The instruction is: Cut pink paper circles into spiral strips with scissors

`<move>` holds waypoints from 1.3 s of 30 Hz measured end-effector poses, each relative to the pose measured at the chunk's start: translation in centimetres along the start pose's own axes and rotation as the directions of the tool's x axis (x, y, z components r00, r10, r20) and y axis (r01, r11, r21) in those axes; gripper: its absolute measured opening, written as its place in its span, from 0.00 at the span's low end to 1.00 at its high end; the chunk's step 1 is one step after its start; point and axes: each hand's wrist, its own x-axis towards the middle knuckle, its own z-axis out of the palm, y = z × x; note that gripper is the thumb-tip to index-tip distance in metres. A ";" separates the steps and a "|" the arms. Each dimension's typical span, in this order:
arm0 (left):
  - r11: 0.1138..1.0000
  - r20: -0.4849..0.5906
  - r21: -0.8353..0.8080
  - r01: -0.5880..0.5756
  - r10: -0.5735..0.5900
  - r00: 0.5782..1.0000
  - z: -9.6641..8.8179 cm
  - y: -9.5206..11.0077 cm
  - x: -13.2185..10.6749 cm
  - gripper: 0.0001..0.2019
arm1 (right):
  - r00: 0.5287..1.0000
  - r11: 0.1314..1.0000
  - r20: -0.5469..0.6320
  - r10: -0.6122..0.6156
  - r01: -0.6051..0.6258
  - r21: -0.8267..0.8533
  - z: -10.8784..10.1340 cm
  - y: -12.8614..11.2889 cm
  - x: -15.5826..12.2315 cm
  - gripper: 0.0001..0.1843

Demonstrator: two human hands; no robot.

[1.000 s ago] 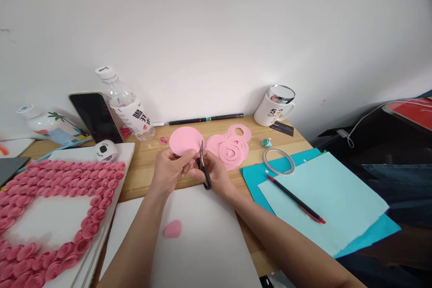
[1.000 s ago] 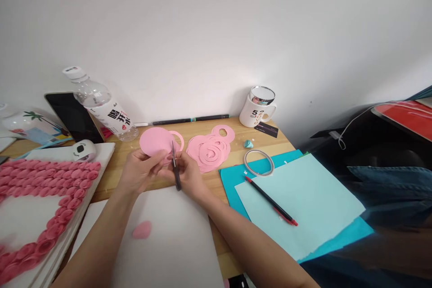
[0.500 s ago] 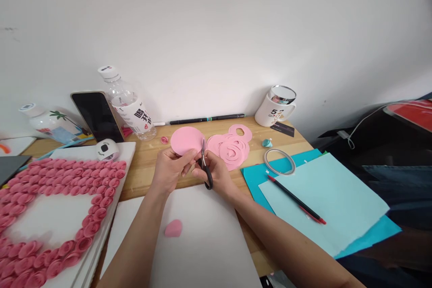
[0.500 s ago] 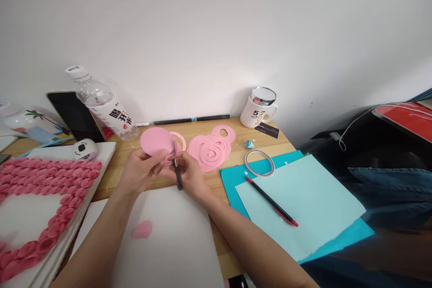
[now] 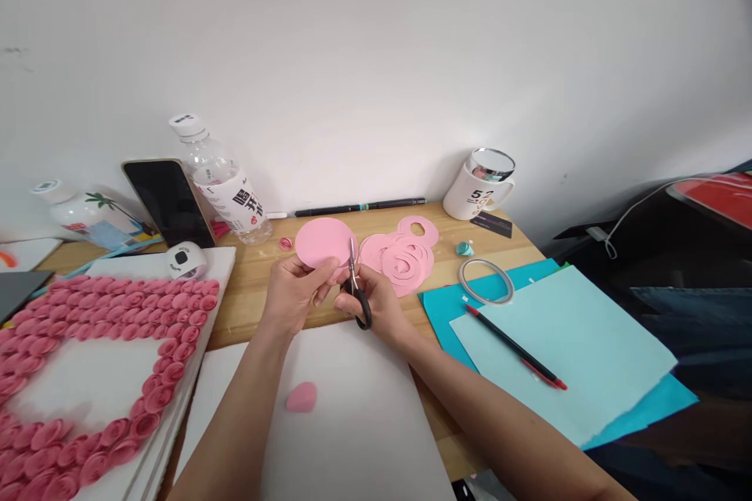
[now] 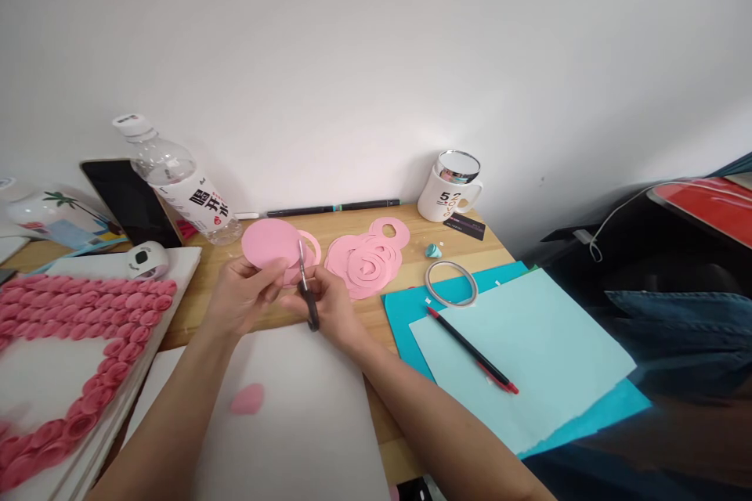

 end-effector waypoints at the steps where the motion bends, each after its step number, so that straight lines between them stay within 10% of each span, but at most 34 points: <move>1: 1.000 0.002 -0.001 -0.004 0.004 1.000 0.0 0.0 0.0 0.12 | 1.000 1.000 -0.004 0.012 -0.012 -0.004 0.0 0.0 0.0 0.23; 39: 1.000 0.051 0.004 -0.025 0.025 0.998 -0.3 -0.2 0.1 0.10 | 0.997 0.997 -0.031 -0.065 0.064 -0.052 0.0 -0.4 0.1 0.21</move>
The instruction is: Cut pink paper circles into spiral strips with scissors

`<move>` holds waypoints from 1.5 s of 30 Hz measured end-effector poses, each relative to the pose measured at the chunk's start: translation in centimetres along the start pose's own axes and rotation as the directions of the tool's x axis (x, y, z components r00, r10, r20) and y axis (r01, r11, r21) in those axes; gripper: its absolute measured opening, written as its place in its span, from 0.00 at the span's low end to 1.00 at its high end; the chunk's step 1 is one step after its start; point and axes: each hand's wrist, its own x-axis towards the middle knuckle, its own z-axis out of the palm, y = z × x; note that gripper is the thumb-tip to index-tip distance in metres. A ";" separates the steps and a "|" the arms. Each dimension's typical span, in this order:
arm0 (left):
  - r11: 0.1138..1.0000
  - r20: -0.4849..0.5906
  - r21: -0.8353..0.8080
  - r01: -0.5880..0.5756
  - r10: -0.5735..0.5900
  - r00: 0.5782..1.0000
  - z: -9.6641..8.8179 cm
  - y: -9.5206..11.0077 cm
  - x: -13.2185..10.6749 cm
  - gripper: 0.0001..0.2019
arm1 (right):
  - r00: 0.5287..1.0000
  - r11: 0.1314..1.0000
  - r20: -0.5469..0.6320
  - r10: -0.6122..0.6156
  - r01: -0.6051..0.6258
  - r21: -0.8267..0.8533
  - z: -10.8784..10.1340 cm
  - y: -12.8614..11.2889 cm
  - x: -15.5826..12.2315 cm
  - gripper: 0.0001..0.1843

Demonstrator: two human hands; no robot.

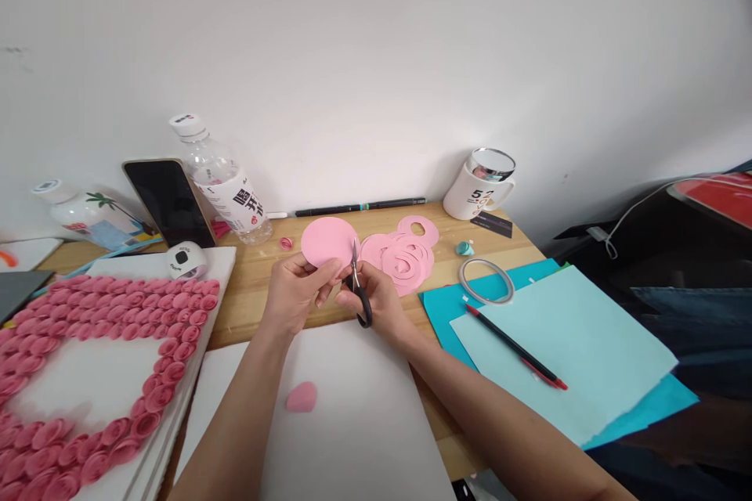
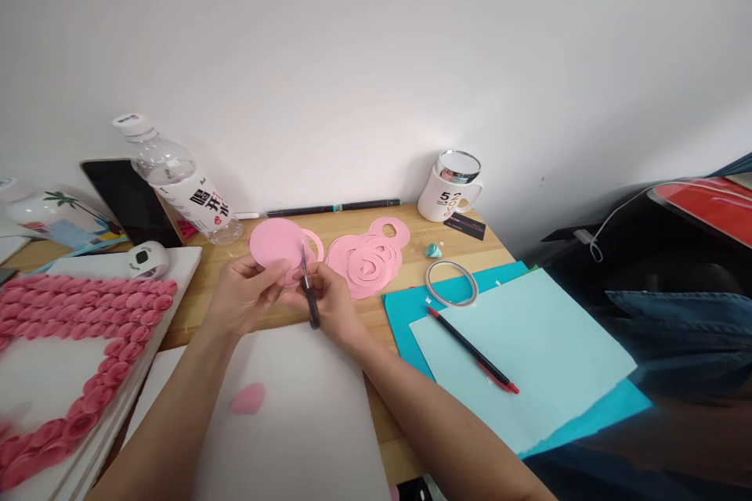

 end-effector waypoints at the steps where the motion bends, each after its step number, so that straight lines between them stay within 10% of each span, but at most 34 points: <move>1: 1.000 0.003 -0.007 -0.002 0.002 1.000 0.0 0.0 0.0 0.10 | 1.000 1.000 0.000 0.005 -0.005 0.005 0.0 0.0 0.0 0.21; 20: 0.999 0.043 -0.047 0.006 -0.004 0.999 0.0 -0.3 0.0 0.11 | 0.990 0.987 0.008 0.139 -0.139 0.085 0.3 0.8 -0.2 0.24; 45: 0.997 -0.018 0.000 0.072 -0.072 0.997 0.0 -0.4 0.2 0.09 | 1.000 0.999 -0.014 -0.001 0.002 0.052 0.1 0.2 0.1 0.22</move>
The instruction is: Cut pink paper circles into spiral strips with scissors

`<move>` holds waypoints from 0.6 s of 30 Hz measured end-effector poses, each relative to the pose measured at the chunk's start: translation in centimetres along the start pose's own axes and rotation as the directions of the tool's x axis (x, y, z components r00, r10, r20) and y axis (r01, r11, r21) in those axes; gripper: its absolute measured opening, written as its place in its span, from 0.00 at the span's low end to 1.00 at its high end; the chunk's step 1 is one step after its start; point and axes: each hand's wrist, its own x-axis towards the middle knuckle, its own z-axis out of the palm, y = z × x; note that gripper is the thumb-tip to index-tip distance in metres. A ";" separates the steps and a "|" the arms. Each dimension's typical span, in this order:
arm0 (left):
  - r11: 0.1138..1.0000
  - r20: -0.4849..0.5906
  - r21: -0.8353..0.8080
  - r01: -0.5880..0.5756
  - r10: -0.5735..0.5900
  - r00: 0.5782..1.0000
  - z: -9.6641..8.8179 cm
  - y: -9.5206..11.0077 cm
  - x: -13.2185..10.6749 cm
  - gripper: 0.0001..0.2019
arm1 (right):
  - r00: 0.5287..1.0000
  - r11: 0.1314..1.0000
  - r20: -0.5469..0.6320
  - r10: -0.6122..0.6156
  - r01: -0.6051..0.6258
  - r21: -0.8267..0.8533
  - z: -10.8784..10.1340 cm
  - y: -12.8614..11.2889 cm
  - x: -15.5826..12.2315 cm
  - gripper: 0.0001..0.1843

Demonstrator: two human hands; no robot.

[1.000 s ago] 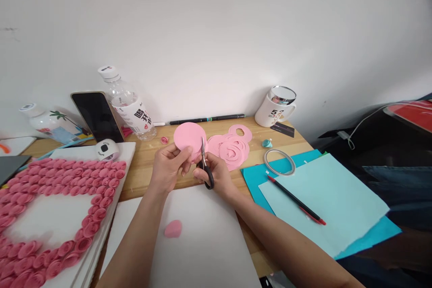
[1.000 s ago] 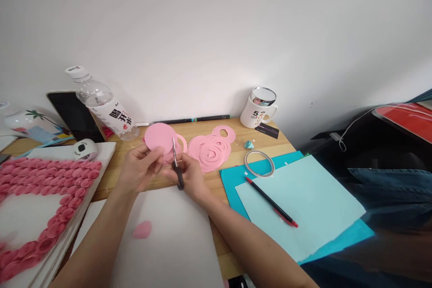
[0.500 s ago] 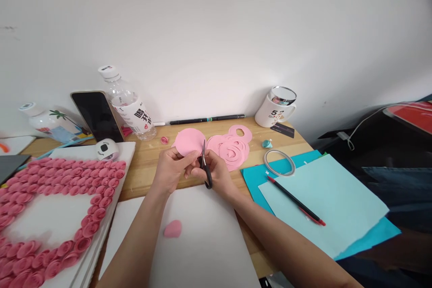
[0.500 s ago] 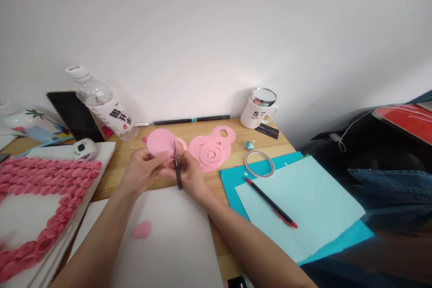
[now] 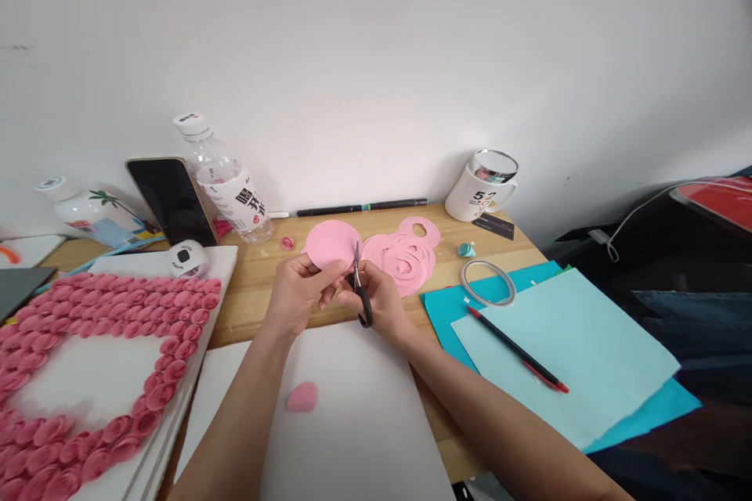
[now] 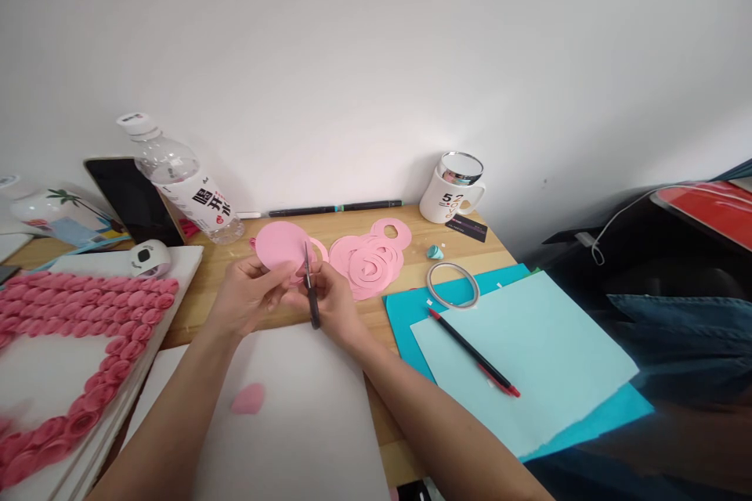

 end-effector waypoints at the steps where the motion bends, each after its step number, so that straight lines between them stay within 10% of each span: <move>1: 1.000 0.001 -0.002 -0.002 0.002 1.000 0.0 0.1 0.0 0.09 | 1.000 1.000 -0.004 0.001 -0.001 -0.010 0.0 0.0 0.0 0.22; 18: 0.999 0.003 0.023 -0.037 0.037 0.999 -0.1 0.5 -0.2 0.11 | 0.999 0.999 -0.008 0.033 -0.033 -0.026 -0.1 0.1 -0.1 0.19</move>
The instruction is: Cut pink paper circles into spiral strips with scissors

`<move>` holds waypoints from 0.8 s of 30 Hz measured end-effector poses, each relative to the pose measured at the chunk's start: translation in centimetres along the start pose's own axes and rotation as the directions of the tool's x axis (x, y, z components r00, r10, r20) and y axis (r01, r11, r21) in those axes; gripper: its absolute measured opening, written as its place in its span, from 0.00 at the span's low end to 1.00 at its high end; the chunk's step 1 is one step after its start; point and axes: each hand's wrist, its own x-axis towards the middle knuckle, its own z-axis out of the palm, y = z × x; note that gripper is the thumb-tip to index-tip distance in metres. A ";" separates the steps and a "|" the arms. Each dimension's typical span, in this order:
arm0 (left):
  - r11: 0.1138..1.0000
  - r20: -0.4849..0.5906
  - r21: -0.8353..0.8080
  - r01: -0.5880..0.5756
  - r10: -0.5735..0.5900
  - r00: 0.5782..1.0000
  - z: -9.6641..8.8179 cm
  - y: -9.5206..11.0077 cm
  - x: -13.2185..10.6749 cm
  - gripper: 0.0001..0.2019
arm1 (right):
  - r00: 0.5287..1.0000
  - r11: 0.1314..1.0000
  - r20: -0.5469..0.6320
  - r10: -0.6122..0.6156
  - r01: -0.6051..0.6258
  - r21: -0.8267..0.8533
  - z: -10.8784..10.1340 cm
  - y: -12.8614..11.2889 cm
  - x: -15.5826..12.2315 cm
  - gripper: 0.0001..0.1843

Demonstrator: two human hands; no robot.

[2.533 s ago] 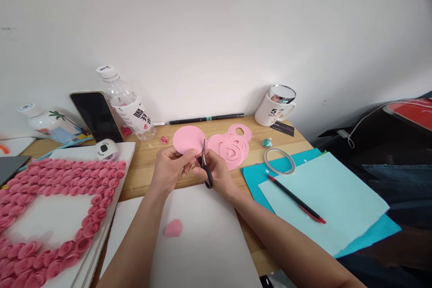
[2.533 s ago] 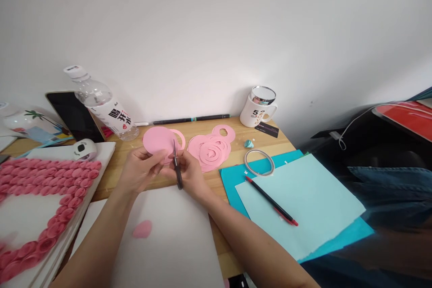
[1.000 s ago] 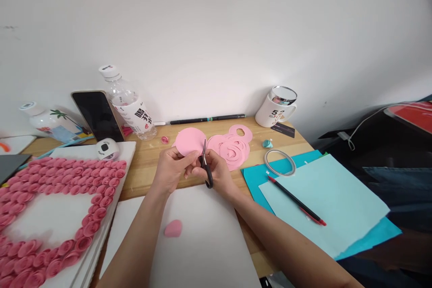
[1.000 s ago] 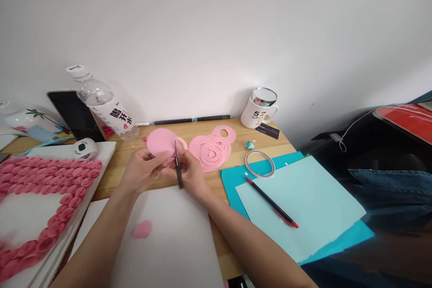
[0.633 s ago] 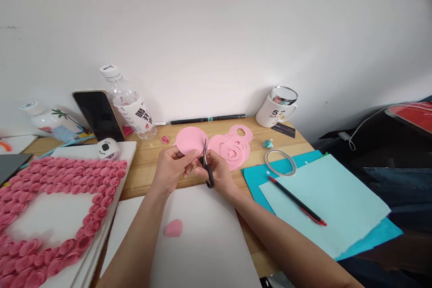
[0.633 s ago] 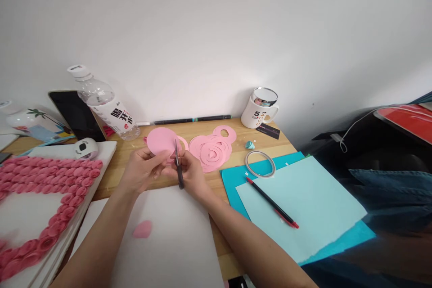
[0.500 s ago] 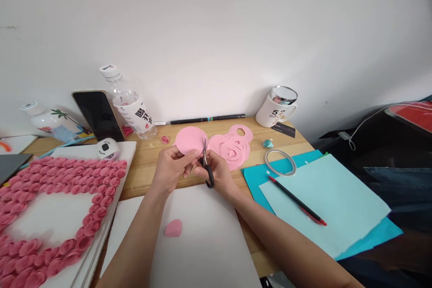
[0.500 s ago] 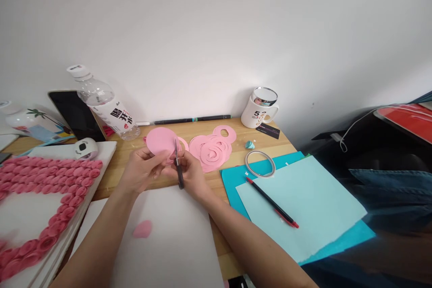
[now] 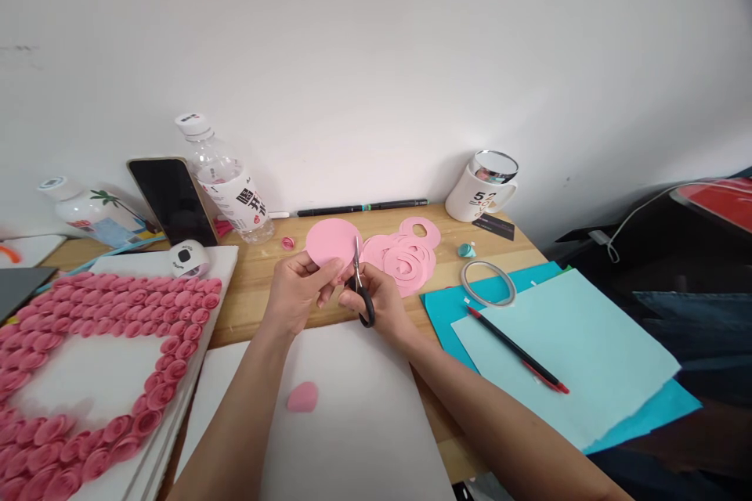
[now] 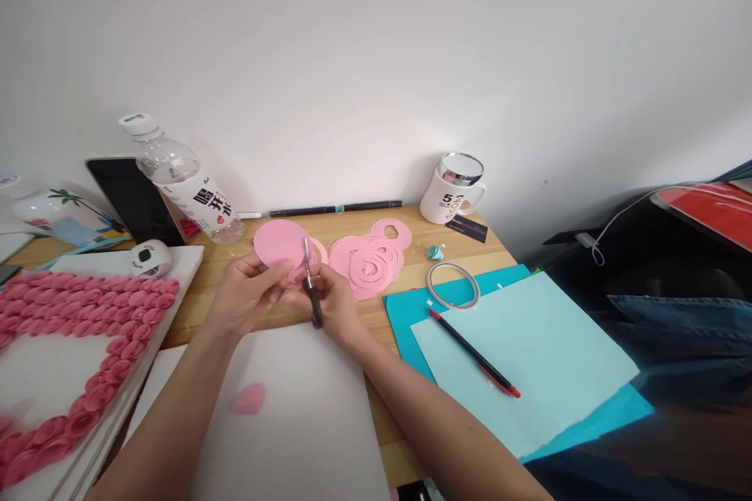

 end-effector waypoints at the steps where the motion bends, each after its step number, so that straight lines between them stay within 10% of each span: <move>1: 1.000 0.000 -0.003 -0.003 0.003 1.000 0.0 0.0 0.0 0.11 | 1.000 1.000 0.001 0.008 -0.008 -0.005 0.0 0.1 0.0 0.19; 12: 0.999 0.046 -0.042 -0.033 0.034 0.998 0.0 -0.3 0.0 0.11 | 0.995 0.993 0.042 0.095 -0.097 0.065 0.4 0.2 -0.2 0.22; 24: 1.000 0.045 -0.003 -0.006 0.006 0.999 0.4 -0.4 -0.3 0.11 | 0.996 0.995 0.044 -0.074 0.071 0.068 0.1 -0.2 0.1 0.24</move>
